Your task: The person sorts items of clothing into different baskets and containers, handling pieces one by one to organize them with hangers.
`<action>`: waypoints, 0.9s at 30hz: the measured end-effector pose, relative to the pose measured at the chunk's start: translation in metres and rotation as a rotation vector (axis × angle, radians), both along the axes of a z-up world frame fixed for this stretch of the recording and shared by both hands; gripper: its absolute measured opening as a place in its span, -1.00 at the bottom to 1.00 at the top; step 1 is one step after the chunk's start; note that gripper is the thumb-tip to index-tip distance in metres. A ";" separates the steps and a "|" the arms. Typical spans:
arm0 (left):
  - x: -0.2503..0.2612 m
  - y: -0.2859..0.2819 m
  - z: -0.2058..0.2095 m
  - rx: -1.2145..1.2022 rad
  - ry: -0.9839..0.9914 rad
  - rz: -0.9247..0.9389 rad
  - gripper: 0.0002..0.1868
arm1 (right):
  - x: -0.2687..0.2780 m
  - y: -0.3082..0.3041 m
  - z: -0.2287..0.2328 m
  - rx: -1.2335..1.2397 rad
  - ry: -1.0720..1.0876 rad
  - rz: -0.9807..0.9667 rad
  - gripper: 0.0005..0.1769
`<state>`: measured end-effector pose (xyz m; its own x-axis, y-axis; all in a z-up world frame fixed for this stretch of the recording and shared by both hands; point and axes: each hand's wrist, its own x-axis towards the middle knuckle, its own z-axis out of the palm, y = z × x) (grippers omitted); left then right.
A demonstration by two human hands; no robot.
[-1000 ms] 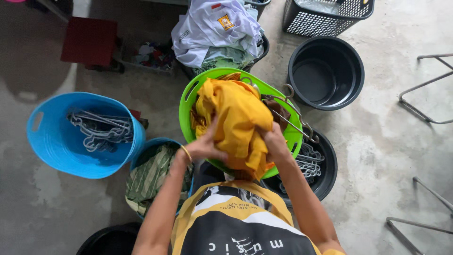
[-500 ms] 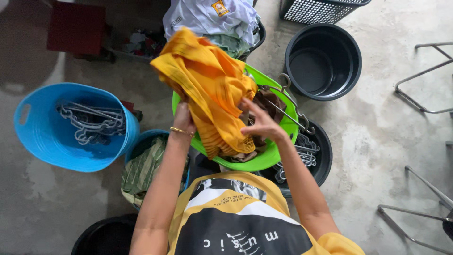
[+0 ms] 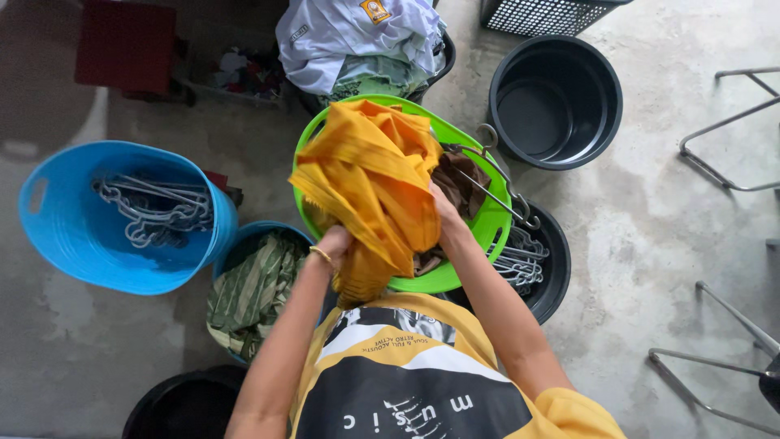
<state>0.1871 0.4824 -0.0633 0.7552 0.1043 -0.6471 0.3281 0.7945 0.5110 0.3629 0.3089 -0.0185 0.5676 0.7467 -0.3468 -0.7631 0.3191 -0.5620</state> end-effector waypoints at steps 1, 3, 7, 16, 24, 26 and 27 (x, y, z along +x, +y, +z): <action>-0.002 -0.005 -0.002 0.074 0.031 0.050 -0.41 | 0.000 0.004 0.003 -0.075 -0.108 -0.003 -0.36; -0.005 -0.008 0.002 0.205 0.088 0.181 -0.43 | -0.001 0.012 0.009 -0.228 -0.321 -0.016 -0.27; -0.020 0.001 0.017 0.101 0.024 0.294 -0.46 | -0.019 0.002 0.021 -0.567 -0.597 0.338 -0.18; -0.018 -0.017 -0.008 0.171 0.093 0.213 -0.43 | -0.041 -0.017 0.078 -0.361 -0.983 0.724 -0.34; -0.037 -0.012 0.016 0.039 -0.194 -0.017 -0.49 | -0.003 -0.052 -0.023 -0.649 -1.245 0.640 0.11; -0.035 -0.010 0.024 0.045 -0.282 -0.077 -0.50 | -0.017 -0.058 -0.066 -0.497 -0.941 0.644 -0.01; -0.033 -0.008 0.024 0.024 -0.290 -0.069 -0.50 | -0.027 -0.061 -0.080 -0.473 -0.787 0.574 -0.07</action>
<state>0.1538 0.4747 -0.0395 0.9140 0.0591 -0.4014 0.2183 0.7623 0.6092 0.3354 0.2477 -0.0987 0.3650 0.8583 -0.3607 -0.1011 -0.3486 -0.9318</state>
